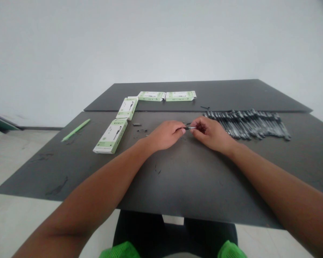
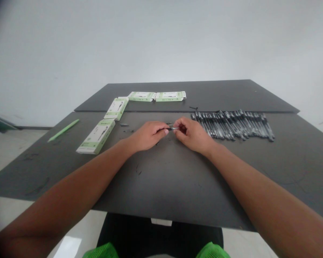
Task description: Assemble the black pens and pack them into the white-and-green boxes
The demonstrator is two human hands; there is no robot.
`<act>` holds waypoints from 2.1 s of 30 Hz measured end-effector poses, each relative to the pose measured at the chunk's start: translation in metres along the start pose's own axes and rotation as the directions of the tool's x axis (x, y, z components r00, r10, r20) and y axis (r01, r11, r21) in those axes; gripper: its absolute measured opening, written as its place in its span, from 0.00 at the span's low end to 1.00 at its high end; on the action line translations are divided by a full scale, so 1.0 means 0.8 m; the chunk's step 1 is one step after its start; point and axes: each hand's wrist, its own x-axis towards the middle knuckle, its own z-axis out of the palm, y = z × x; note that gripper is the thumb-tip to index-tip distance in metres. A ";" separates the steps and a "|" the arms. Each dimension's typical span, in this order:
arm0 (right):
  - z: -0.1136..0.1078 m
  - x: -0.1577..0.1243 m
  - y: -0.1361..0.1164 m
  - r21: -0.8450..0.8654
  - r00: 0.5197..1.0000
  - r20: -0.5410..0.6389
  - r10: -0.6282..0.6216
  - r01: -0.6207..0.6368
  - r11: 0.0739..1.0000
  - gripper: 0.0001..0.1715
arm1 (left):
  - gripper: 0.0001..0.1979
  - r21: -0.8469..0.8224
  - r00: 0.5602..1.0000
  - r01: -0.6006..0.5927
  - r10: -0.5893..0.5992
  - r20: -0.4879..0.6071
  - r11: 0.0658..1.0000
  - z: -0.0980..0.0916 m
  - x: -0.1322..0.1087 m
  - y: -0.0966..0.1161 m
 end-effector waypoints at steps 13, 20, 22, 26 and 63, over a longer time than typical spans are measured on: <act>-0.003 0.001 -0.005 -0.064 0.999 0.034 0.007 -0.004 0.998 0.13 | 0.14 0.024 1.000 0.004 -0.004 0.002 1.000 0.000 0.000 -0.002; -0.003 0.002 -0.003 -0.092 0.997 0.074 0.024 -0.017 0.996 0.20 | 0.14 0.034 1.000 -0.011 0.010 0.018 0.999 -0.001 0.000 -0.002; -0.001 0.000 0.000 -0.057 0.998 0.065 0.022 -0.019 0.998 0.15 | 0.14 0.044 1.000 -0.010 0.009 0.015 0.999 -0.002 0.000 -0.002; 0.004 -0.002 0.006 0.024 0.999 0.041 0.021 -0.022 0.999 0.14 | 0.15 0.059 1.000 -0.007 0.006 0.010 0.998 -0.002 0.001 -0.003; 0.002 0.000 0.003 -0.049 0.997 0.074 -0.008 0.012 0.999 0.07 | 0.14 0.095 1.000 -0.013 0.011 0.021 0.995 0.000 0.000 -0.004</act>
